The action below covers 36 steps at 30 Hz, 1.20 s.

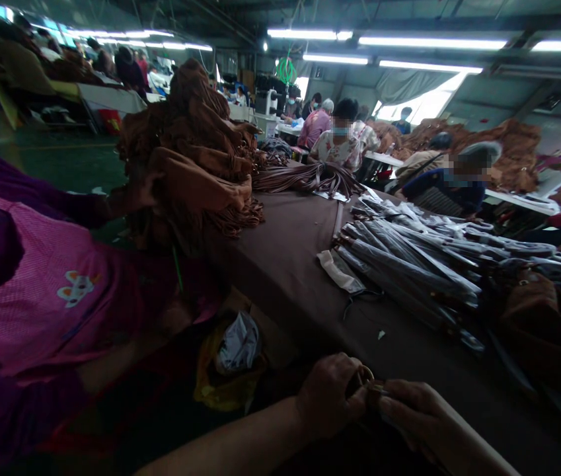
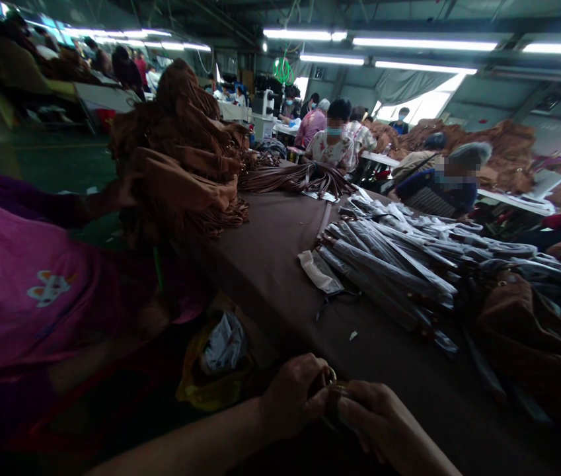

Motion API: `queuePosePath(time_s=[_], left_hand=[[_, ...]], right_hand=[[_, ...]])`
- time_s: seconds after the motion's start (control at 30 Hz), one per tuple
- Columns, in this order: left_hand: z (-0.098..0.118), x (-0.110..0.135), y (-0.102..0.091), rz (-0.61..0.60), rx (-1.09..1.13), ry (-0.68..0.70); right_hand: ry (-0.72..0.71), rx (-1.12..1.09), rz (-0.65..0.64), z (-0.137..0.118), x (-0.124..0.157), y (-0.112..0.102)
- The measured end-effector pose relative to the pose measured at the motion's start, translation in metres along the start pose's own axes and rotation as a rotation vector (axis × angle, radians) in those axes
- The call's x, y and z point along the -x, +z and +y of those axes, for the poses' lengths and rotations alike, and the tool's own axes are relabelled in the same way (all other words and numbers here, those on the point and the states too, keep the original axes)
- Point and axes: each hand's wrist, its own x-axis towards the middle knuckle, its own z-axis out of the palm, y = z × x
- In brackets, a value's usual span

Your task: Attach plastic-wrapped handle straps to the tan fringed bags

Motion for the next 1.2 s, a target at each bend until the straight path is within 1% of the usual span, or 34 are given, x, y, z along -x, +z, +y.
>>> queuePosePath(time_s=[0.1,0.17,0.27,0.33,0.4,0.47,0.57,0.67,0.73,0.8,0.87,0.9,1.03,1.13,1.2], left_hand=[[-0.002,0.002,-0.002,-0.002,0.017,0.018],[-0.001,0.003,-0.006,-0.017,0.059,0.064],[0.001,0.004,-0.011,-0.015,0.1,0.158],[0.001,0.003,-0.011,0.005,0.085,0.153],[0.002,0.001,-0.008,0.024,0.05,0.124],[0.002,0.0,-0.004,0.044,0.008,0.127],[-0.002,0.001,0.003,0.08,-0.063,0.155],[-0.011,0.003,0.01,0.093,-0.157,0.2],[-0.019,0.005,0.013,0.044,-0.231,0.28],[-0.025,0.006,0.015,-0.052,-0.283,0.38],[-0.026,0.007,0.012,-0.152,-0.296,0.424],[-0.025,0.008,0.01,-0.185,-0.289,0.418],[-0.012,0.008,-0.002,-0.253,-0.223,0.304],[-0.004,0.007,-0.007,-0.373,-0.236,0.266],[-0.001,0.004,-0.008,-0.455,-0.285,0.226]], right_hand=[[-0.021,-0.1,0.067,0.007,-0.003,0.004],[-0.002,-0.131,0.099,0.012,-0.004,0.005],[0.049,-0.134,0.108,0.018,-0.005,0.005],[0.064,-0.129,0.092,0.02,-0.005,0.004],[0.062,-0.122,0.078,0.019,-0.004,0.003],[0.051,-0.114,0.068,0.017,-0.004,0.002],[0.04,-0.137,0.063,0.016,-0.004,0.002],[0.049,-0.195,0.039,0.019,-0.003,0.004],[0.058,-0.22,0.01,0.022,-0.001,0.004],[0.068,-0.24,-0.023,0.023,0.002,0.005],[0.087,-0.266,-0.051,0.022,0.005,0.004],[0.093,-0.288,-0.069,0.022,0.006,0.003],[0.082,-0.375,-0.169,0.025,0.008,0.004],[0.083,-0.339,-0.225,0.034,0.009,0.009],[0.106,-0.325,-0.211,0.039,0.008,0.013]])
